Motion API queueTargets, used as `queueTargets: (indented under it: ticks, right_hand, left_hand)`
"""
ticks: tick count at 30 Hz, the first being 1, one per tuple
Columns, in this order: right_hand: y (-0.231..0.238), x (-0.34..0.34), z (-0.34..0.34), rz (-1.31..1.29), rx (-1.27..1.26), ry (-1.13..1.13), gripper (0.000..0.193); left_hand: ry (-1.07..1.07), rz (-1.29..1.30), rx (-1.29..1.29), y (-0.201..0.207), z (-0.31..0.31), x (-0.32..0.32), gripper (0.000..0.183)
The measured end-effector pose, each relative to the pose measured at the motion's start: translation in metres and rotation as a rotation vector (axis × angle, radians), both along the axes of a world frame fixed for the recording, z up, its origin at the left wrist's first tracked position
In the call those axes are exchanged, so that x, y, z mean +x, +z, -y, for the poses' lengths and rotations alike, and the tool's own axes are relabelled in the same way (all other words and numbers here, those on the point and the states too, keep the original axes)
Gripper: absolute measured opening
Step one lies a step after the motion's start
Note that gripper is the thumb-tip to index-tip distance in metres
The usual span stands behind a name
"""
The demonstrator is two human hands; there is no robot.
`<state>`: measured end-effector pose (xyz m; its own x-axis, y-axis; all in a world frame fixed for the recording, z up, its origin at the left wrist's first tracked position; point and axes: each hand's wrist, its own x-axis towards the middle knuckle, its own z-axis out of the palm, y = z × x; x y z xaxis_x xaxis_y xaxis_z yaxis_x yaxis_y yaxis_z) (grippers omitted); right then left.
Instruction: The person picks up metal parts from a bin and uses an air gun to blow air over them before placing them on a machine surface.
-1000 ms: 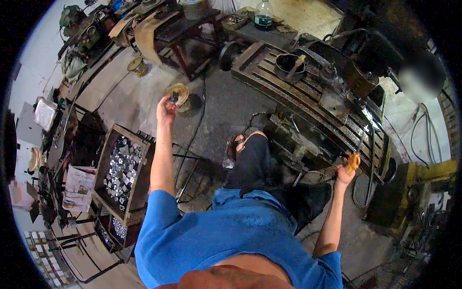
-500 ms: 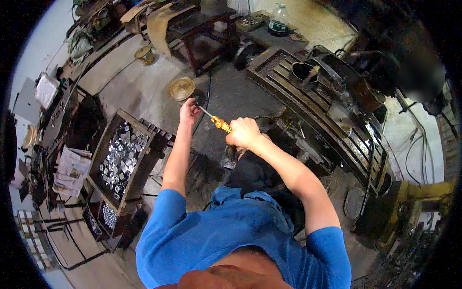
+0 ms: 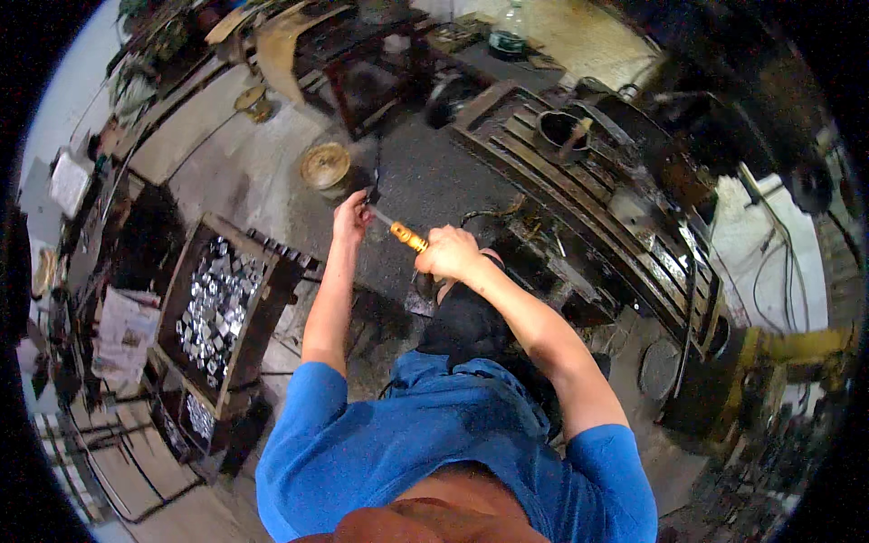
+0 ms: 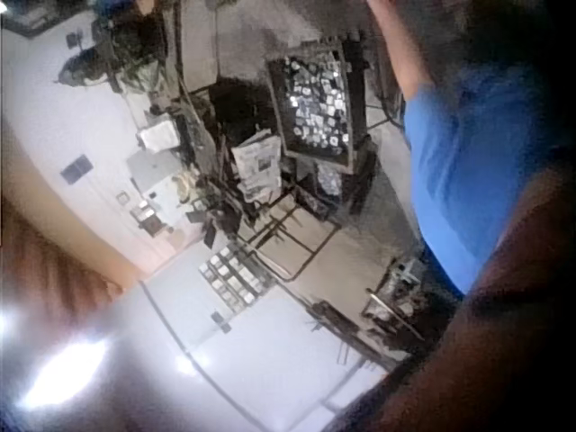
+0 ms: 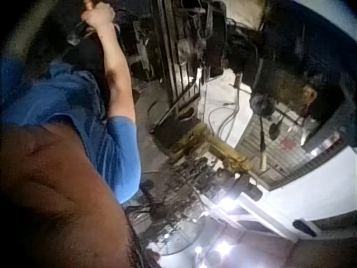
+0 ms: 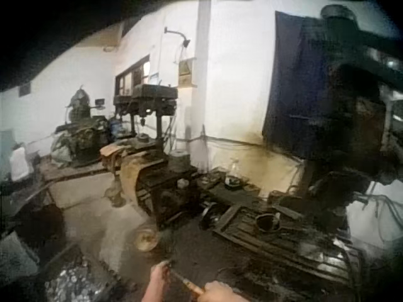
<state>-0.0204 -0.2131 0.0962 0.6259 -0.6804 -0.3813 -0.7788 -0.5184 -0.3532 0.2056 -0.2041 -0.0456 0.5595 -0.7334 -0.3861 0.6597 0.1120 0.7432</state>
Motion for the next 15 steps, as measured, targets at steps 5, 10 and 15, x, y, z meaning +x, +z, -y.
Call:
queueTargets:
  ticks: [5,10,15]
  right_hand:
    - [0.018,-0.016,0.000,0.008,0.031,0.036,0.040]
    - [0.028,-0.072,-0.003,0.118,-0.063,-0.064,0.035]
    - [0.078,-0.239,0.002,-0.117,-0.257,-0.507,0.037]
  left_hand:
    - [-0.084,-0.150,-0.008,-0.025,0.008,0.011,0.021]
    - [-0.236,-0.129,-0.099,0.009,0.029,-0.025,0.017]
    - [-0.314,-0.127,-0.144,0.047,0.050,-0.061,0.013]
